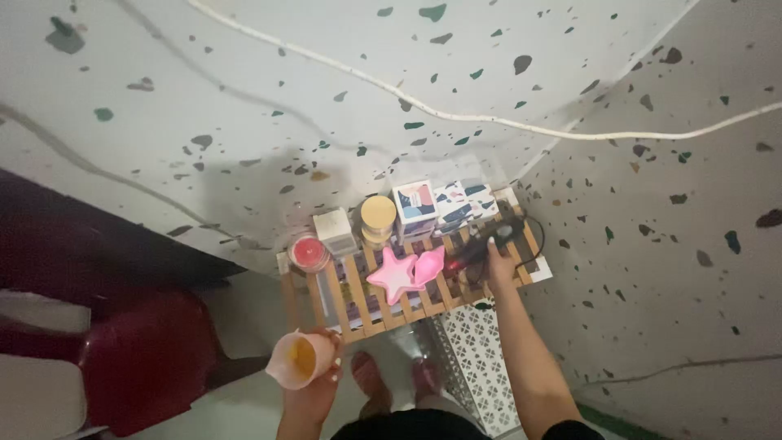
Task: Preparing and mixing scented wax for candles, pouring into molds, and smoothing the surface with a heat gun.
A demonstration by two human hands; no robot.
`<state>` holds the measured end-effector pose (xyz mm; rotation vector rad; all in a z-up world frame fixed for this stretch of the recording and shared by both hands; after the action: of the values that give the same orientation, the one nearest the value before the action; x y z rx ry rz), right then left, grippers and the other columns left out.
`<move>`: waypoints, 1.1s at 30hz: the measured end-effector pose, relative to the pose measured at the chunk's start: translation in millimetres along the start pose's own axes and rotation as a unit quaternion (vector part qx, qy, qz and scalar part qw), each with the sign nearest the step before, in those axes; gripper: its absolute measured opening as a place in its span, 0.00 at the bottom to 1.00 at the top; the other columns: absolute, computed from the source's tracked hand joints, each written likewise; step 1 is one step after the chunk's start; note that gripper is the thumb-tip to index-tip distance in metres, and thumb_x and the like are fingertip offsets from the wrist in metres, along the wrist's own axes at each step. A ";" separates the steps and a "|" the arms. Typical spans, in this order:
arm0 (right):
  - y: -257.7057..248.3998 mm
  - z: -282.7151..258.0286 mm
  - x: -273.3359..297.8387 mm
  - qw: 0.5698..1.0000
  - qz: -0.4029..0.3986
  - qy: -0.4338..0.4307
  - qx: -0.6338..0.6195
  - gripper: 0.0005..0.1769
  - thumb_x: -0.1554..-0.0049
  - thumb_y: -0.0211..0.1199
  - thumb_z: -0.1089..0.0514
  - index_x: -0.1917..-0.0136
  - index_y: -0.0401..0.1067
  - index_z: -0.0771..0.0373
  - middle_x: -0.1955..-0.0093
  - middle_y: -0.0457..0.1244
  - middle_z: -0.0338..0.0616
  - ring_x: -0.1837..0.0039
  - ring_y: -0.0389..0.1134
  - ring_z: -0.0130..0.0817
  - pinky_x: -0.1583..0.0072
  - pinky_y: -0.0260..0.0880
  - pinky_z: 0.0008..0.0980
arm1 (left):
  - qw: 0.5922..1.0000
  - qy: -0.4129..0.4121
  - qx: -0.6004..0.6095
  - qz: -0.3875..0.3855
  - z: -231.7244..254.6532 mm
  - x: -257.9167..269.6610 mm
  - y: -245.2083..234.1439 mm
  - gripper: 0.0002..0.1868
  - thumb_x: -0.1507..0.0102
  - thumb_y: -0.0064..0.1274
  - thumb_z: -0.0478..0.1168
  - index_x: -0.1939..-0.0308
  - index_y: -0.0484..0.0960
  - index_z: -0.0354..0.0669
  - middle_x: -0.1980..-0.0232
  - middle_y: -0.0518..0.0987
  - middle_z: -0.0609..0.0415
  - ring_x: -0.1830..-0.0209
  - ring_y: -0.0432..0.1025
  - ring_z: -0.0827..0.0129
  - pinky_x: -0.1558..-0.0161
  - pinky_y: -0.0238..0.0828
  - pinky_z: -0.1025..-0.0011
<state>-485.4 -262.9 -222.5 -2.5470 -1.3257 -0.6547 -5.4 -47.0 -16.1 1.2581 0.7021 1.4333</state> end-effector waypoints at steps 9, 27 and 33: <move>-72.1 17.5 71.3 0.909 0.164 0.000 0.383 0.17 0.40 0.67 0.53 0.55 0.77 0.72 0.57 0.71 0.54 0.57 0.71 0.44 0.53 0.72 0.44 | 0.993 -0.012 0.048 0.103 6.4 -21.3 -36.9 0.26 0.30 0.42 0.58 0.40 0.72 0.41 0.44 0.74 0.47 0.45 0.71 0.61 0.64 0.75 0.67; 0.0 -350.7 163.8 0.899 0.052 -0.155 0.407 0.20 0.32 0.46 0.50 0.45 0.72 0.66 0.61 0.70 0.53 0.61 0.74 0.43 0.58 0.77 0.41 | 0.981 -0.099 0.090 -0.141 -43.0 -105.1 19.5 0.32 0.33 0.50 0.55 0.37 0.69 0.30 0.43 0.74 0.40 0.53 0.74 0.55 0.59 0.77 0.66; 18.0 -475.1 280.0 0.883 -0.007 -0.365 0.295 0.07 0.42 0.62 0.69 0.49 0.68 0.70 0.55 0.69 0.53 0.54 0.76 0.39 0.54 0.81 0.35 | 0.992 -0.075 0.040 -0.097 -51.4 -95.5 22.4 0.28 0.32 0.49 0.51 0.40 0.72 0.30 0.47 0.77 0.38 0.61 0.75 0.57 0.65 0.76 0.69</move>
<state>-469.7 -244.0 328.8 -2.2915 -1.4245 0.7097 -71.4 -132.5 -40.6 1.3065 0.7644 1.1502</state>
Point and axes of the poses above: each hand's wrist, its own x-axis away from the middle knuckle, its own y-axis out of the palm, z = x × y, the point moved 5 cm from there along -x, towards the middle knuckle
